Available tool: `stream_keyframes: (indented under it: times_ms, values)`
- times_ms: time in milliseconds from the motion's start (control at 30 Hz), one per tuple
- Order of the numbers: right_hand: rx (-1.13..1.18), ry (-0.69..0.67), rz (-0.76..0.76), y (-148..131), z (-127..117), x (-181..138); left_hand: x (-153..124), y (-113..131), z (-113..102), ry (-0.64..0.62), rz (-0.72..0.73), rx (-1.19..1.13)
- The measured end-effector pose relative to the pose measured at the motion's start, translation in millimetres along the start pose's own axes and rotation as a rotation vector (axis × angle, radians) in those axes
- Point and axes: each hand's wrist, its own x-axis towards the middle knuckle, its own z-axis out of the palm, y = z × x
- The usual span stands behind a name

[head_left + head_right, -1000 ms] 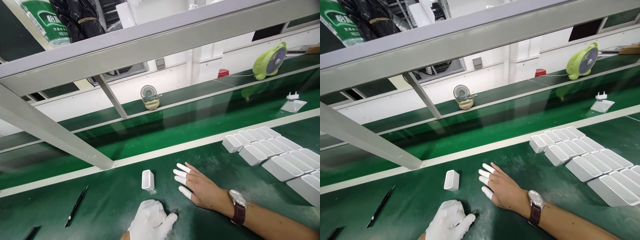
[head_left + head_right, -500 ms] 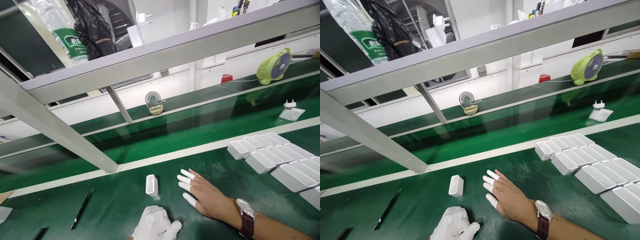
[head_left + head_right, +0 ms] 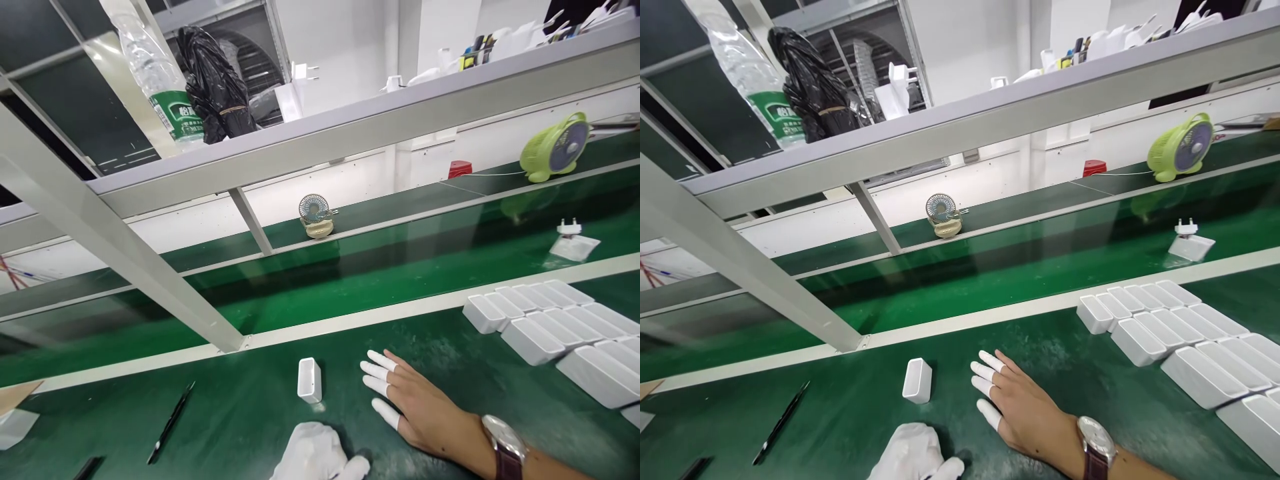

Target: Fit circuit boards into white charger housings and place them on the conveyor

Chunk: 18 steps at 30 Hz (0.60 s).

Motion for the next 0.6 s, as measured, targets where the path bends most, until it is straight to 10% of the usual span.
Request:
stream_keyframes:
  times_ms: [600]
  values:
    - [-0.008,0.016,-0.008,1,2,0,1,2,-5,0.02,-0.031,-0.041]
